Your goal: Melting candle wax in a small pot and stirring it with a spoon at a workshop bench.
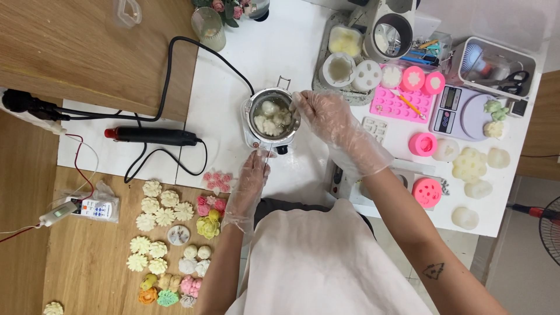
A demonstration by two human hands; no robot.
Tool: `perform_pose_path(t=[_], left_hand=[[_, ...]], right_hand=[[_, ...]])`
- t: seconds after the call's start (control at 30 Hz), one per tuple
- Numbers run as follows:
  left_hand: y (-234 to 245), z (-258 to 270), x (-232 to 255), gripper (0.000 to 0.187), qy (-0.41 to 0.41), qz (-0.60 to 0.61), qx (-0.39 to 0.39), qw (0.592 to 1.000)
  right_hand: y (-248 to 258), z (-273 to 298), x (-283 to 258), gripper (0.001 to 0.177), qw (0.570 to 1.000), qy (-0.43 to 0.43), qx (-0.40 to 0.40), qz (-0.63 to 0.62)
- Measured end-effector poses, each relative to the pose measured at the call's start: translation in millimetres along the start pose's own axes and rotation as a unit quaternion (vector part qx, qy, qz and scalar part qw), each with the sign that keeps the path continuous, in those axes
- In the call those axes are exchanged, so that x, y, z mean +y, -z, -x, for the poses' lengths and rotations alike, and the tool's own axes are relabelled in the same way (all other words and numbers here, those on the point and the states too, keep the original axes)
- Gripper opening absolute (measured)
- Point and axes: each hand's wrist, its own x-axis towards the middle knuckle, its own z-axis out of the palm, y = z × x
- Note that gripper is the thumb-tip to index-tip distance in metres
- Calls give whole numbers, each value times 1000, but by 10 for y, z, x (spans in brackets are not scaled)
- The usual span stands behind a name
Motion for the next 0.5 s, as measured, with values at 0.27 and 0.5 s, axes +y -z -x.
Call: perform_pose_path(t=[0.27, 0.5], left_hand=[[-192, 21, 683, 28, 106, 159, 102, 976], [-143, -1, 496, 29, 106, 152, 100, 978]], right_hand=[[-267, 136, 114, 22, 981, 138, -25, 130], [-176, 192, 20, 17, 990, 91, 75, 79]])
